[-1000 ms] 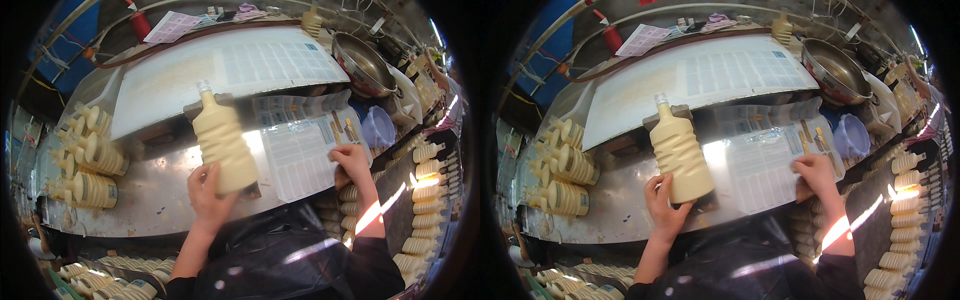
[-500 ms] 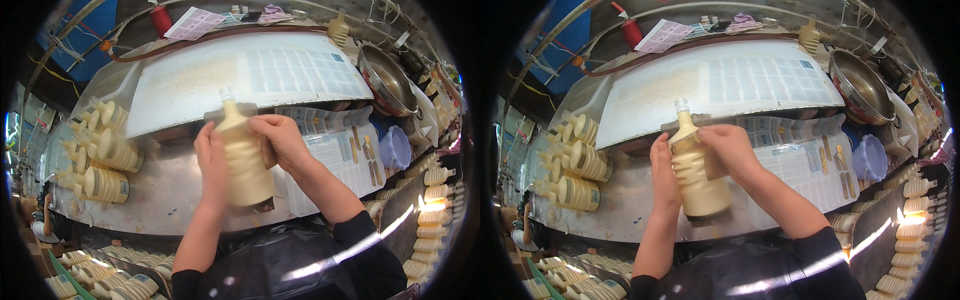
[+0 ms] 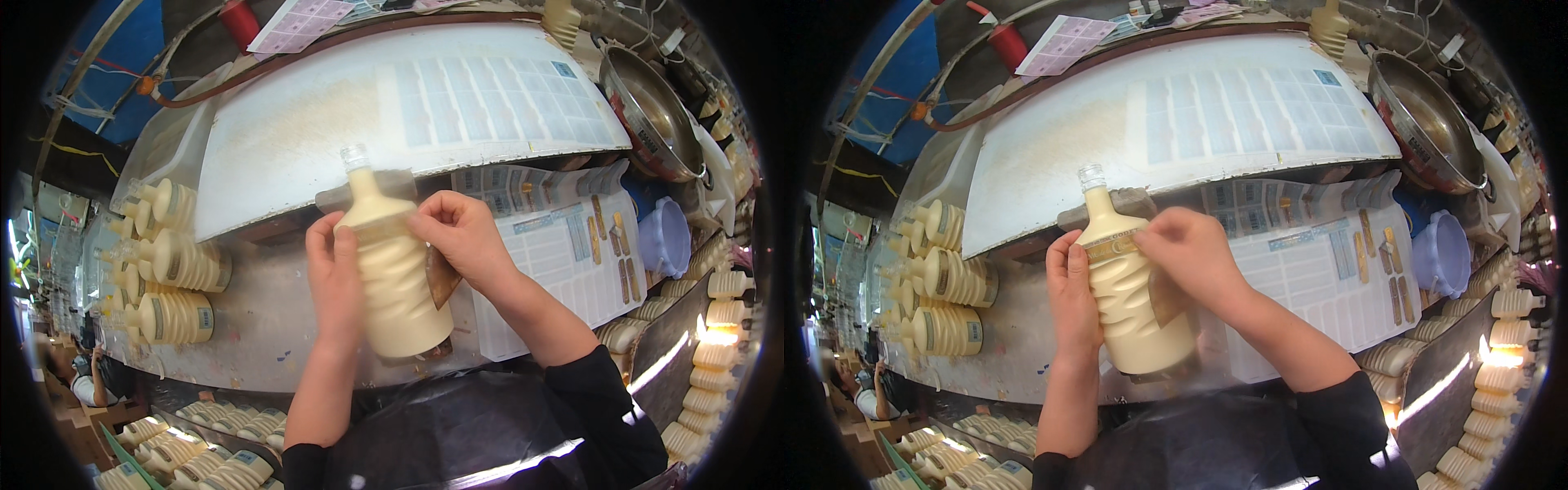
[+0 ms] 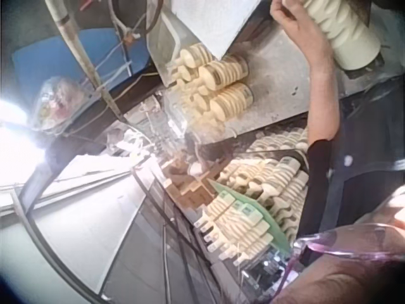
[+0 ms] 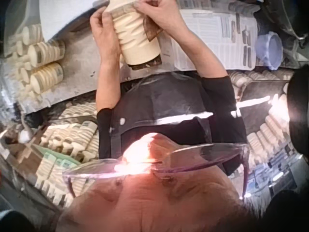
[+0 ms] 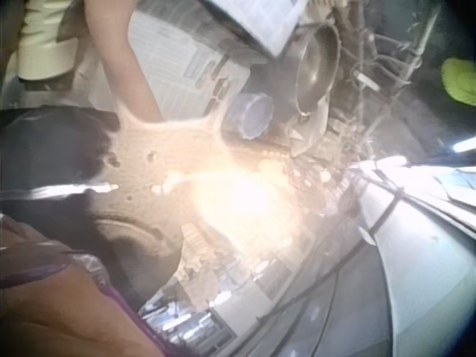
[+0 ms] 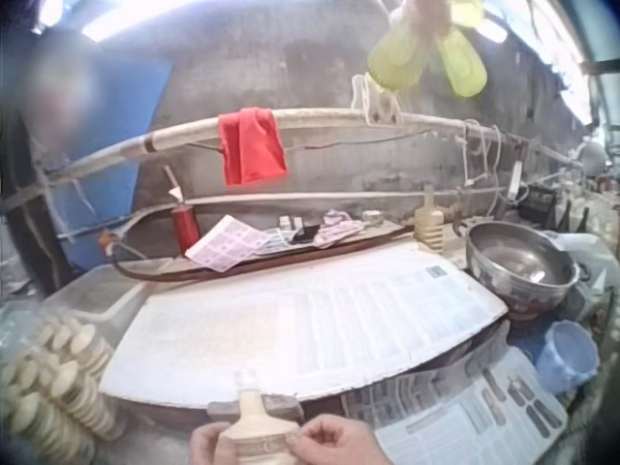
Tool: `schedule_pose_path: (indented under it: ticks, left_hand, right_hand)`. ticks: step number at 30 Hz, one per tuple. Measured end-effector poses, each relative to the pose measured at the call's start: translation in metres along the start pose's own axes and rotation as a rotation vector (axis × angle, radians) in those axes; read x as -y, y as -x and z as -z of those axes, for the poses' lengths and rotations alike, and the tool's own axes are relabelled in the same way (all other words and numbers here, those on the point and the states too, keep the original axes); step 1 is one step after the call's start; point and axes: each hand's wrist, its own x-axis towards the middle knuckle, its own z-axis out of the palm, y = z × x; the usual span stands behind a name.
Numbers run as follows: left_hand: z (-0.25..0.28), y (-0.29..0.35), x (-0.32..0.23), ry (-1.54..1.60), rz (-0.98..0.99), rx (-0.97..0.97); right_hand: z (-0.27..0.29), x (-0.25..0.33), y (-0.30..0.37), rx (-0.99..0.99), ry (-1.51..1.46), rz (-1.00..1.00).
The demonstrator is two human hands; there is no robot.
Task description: The person applies adhesive labels to cream-colored plastic bottles on a metal workbench. They peel labels from a sheet, wrap them around the bottle body, smooth the edges, and place the labeled bottle aside before repeating the process with another bottle.
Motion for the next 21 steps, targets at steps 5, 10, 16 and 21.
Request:
schedule_pose_path:
  ticks: [5,10,16,21]
  left_hand:
    - [-0.001,0.000,0.000,0.002,-0.015,0.014]
    - [0.000,-0.001,0.004,-0.002,-0.023,0.031]
    - [0.008,-0.004,0.011,-0.036,-0.036,0.039]
    - [0.000,-0.002,-0.006,-0.206,-0.189,-0.003]
  right_hand:
    - [-0.002,0.000,-0.001,-0.015,-0.001,0.000]
    - [-0.001,0.004,0.000,-0.001,0.051,0.027]
    - [0.018,-0.011,-0.014,0.059,-0.183,-0.086]
    - [0.005,-0.002,-0.011,0.133,0.093,0.035]
